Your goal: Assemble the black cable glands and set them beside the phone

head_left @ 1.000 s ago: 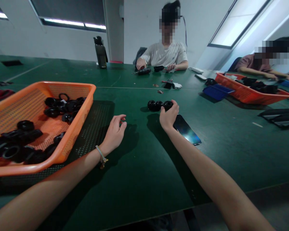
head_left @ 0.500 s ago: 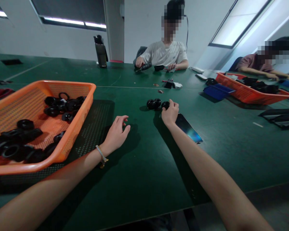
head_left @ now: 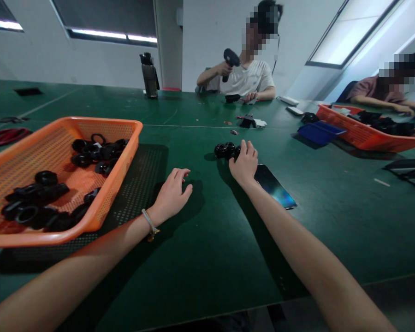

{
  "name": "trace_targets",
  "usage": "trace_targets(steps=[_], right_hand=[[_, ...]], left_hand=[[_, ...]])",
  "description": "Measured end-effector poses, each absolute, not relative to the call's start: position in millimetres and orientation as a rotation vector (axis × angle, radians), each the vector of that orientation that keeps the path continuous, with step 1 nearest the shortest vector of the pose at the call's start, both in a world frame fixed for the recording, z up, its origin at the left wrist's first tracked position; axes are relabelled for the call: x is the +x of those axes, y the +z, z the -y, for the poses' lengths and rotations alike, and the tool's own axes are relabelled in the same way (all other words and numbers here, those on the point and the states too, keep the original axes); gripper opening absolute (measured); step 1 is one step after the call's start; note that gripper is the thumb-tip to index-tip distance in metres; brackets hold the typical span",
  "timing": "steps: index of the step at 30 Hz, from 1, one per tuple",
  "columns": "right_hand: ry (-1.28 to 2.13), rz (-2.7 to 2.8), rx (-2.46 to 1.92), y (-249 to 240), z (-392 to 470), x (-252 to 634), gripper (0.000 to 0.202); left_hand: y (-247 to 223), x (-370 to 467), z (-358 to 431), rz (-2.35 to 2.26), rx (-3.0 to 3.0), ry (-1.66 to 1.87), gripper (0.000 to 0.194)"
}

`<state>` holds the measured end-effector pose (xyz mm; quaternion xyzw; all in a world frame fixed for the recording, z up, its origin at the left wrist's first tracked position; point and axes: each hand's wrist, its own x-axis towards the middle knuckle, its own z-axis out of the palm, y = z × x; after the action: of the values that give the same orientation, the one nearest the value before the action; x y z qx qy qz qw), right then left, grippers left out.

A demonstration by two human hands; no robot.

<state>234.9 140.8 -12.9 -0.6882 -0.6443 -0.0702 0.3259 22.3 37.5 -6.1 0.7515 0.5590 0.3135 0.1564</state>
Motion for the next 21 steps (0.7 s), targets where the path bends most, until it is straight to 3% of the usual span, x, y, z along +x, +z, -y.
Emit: trace_targets(steps=[5,11,14,21], right_hand=[[-0.274,1.842,-1.543,-17,-133,227,0.054],[-0.23,2.003,-1.25,-19,-120,199,0.046],[-0.161,2.06,-1.099,-12,-112,176,0.043],[0.151,2.253,-0.804,33,-83,100,0.044]], left_hand=[[-6,26,-30,-1.56,2.467,0.81,0.035],[14,36,-5,-1.53,2.831,0.409,0.025],[39,38,10,-1.55,2.818,0.286,0.019],[120,-3,10,-2.04,2.587,0.051,0.036]])
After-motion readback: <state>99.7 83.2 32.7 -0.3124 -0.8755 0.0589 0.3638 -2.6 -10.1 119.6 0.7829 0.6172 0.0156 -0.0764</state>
